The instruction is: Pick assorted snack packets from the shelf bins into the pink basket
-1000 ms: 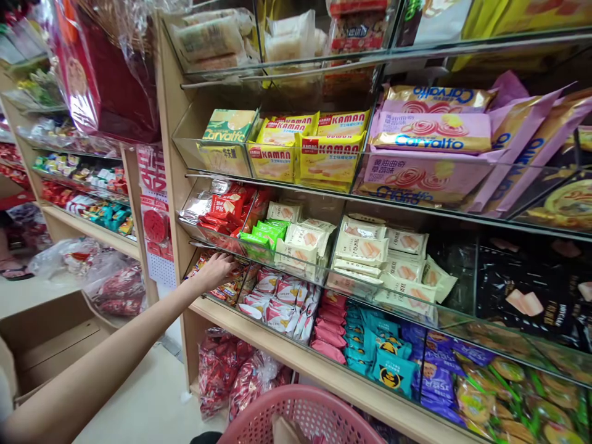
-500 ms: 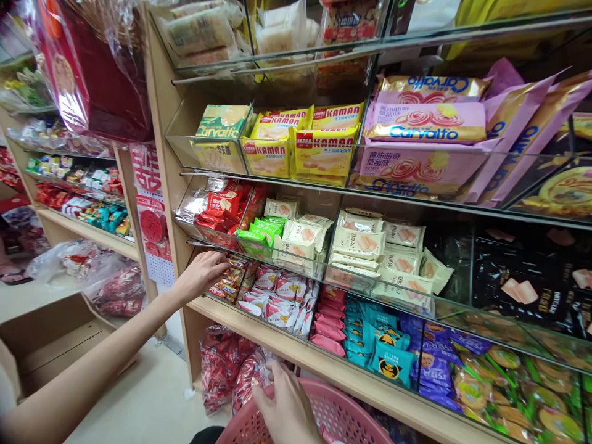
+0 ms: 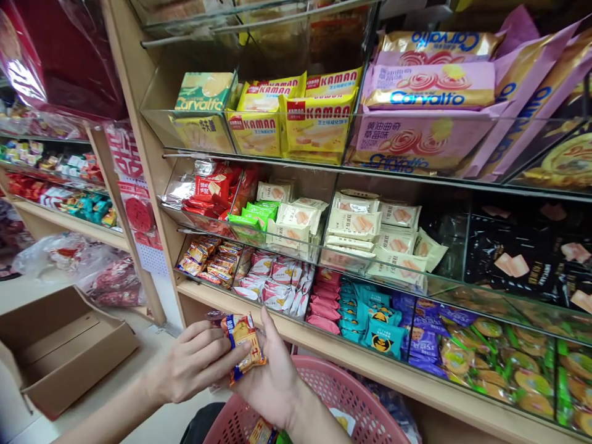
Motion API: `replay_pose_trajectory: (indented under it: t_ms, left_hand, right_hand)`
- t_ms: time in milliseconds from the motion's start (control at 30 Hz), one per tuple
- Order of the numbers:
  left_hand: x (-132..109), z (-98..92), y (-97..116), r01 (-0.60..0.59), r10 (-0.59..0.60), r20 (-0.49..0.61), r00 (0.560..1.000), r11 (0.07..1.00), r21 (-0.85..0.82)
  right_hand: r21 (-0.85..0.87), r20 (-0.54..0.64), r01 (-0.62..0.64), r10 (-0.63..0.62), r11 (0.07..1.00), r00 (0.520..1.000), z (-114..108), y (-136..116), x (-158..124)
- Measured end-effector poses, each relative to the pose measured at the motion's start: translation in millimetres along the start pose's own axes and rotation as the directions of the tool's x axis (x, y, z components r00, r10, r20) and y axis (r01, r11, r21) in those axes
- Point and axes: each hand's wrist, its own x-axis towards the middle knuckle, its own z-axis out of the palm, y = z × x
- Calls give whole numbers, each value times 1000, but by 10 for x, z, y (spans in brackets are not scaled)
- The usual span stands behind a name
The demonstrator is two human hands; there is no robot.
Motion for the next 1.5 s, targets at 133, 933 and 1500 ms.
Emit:
replay_pose_trajectory:
  t_ms: [133, 933, 1500]
  left_hand:
    - [-65, 38, -53, -33, 37, 53, 998, 997, -66]
    - [112, 1032, -1707, 834, -795, 389, 465, 246, -493]
    - [128, 909, -1648, 883, -924, 274, 266, 119, -453]
  right_hand:
    - [82, -20, 44, -42, 996, 999, -116, 4, -10]
    - [190, -234, 2, 43, 982, 971, -436, 188, -9]
    - [204, -260, 1, 53, 979, 964, -428, 250, -53]
